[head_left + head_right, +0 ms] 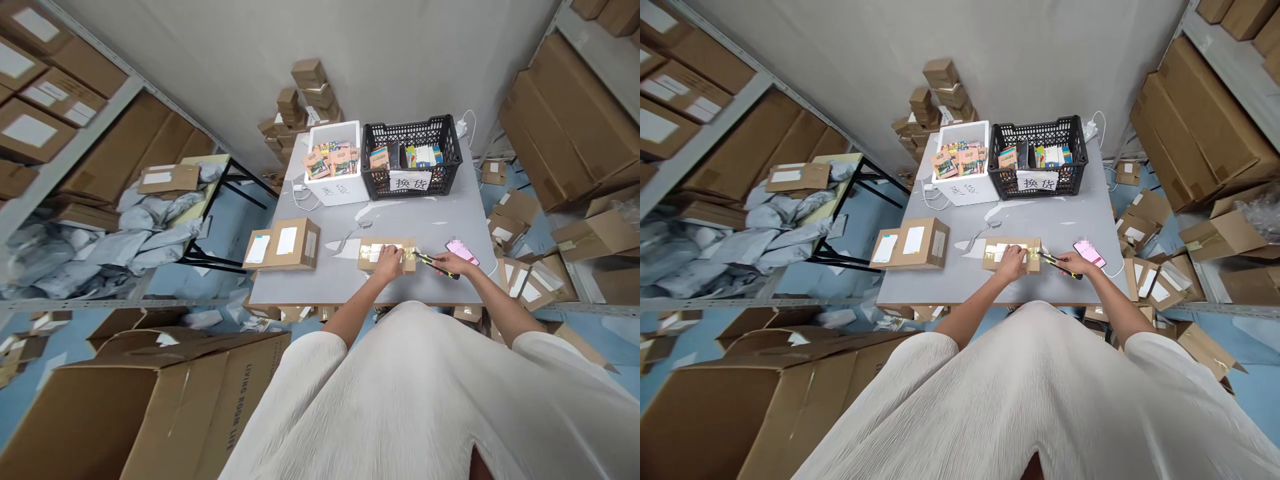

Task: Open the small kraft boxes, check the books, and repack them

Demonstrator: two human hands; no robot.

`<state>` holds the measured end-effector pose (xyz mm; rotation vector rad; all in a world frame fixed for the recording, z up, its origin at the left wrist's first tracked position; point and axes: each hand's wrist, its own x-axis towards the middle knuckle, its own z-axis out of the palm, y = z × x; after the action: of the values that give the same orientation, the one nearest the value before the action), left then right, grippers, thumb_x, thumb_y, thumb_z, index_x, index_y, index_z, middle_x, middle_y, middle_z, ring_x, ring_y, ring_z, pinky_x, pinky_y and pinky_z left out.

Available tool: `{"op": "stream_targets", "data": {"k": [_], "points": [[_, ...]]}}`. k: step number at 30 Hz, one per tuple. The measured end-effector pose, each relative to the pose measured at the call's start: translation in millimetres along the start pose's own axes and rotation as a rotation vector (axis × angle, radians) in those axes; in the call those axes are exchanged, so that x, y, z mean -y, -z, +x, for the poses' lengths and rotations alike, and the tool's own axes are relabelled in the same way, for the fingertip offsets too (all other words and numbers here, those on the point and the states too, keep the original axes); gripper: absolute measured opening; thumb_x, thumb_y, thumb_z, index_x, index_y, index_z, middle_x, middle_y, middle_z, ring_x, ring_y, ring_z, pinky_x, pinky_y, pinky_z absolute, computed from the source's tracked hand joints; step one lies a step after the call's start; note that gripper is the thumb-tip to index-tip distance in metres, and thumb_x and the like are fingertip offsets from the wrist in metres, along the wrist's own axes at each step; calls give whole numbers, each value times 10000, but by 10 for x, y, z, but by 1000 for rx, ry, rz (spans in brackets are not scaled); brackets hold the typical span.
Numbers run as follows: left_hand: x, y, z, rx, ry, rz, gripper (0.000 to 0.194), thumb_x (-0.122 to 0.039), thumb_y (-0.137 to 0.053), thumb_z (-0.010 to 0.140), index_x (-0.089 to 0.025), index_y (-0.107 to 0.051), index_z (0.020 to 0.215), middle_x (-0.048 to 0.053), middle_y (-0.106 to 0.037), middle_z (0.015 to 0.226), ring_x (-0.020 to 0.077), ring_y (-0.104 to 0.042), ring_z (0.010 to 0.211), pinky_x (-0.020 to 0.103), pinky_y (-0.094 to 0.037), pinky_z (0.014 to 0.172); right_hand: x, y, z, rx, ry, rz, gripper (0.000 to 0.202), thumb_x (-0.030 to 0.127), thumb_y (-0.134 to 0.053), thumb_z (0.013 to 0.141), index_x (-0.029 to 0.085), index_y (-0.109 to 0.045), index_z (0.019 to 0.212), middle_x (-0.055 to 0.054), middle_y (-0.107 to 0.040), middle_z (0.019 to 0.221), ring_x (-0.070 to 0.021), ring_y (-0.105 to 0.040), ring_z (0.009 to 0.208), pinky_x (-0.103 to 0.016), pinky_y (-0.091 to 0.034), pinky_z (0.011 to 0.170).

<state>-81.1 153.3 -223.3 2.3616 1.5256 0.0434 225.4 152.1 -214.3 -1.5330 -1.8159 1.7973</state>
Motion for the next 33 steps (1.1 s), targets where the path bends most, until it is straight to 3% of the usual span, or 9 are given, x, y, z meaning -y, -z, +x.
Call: {"op": "stream_targets", "data": {"k": [7,11,13,15,19,21,24,28,33], "points": [[9,21,7,-9,-3,-20,728,-344,-1010,734,-258,-626,1346,124,-616,1367,360,-622,1357,575,-287,1335,-95,-118,-178,-37,-17,51,568,788,-750,826,223,-715,865,-30,-741,764,-196,-687,719,-281,-520,647],[6,34,-42,-7,-17,-32,784,-352,-995,749,-258,-601,1419,138,-601,1396,380,-566,1412,528,-378,1265,-200,-151,-228,-216,6,110,553,788,-710,859,237,-659,866,-32,-749,808,-193,-687,721,-290,-538,660],[-1,55,-68,-10,-14,-57,846,-398,-946,807,-266,-531,1532,149,-586,1448,384,-547,1431,517,-398,1239,-209,-163,-244,-266,36,109,531,768,-698,884,238,-667,899,-38,-755,826,-203,-689,724,-308,-553,673],[-15,87,-72,-29,13,-81,790,-437,-812,938,-262,-454,1620,165,-560,1514,375,-554,1425,519,-404,1221,-183,-180,-259,-278,68,78,503,737,-674,924,236,-700,962,-44,-764,847,-215,-695,732,-324,-566,685],[-53,152,-7,-98,93,-72,511,-297,-498,1100,-252,-487,1609,177,-545,1578,346,-562,1431,506,-415,1197,-80,-220,-272,-319,129,-76,520,680,-491,1062,243,-771,1100,-46,-786,917,-236,-709,794,-357,-589,762],[-59,164,48,-110,84,-46,528,-239,-512,1075,-271,-498,1602,166,-546,1601,340,-515,1496,517,-382,1233,-26,-237,-271,-343,172,-195,516,607,-426,1109,257,-798,1178,-52,-798,996,-252,-726,886,-376,-593,851],[-36,169,148,-83,27,-13,631,-199,-581,1022,-283,-463,1637,163,-500,1675,339,-397,1611,551,-294,1300,40,-252,-272,-369,238,-413,435,485,-490,1111,286,-790,1356,-80,-786,1142,-276,-731,1041,-385,-574,952],[10,194,274,-23,33,7,730,-211,-609,996,-260,-403,1695,188,-500,1684,365,-387,1621,582,-276,1304,105,-259,-267,-394,212,-661,434,400,-573,1094,309,-745,1482,-111,-737,1228,-278,-721,1054,-346,-559,892],[-11,189,259,-54,20,22,657,-236,-459,1073,-226,-365,1723,184,-528,1675,333,-409,1608,552,-304,1290,127,-274,-237,-413,167,-745,449,359,-589,1098,300,-721,1523,-116,-704,1233,-267,-709,1051,-332,-535,879]]}}
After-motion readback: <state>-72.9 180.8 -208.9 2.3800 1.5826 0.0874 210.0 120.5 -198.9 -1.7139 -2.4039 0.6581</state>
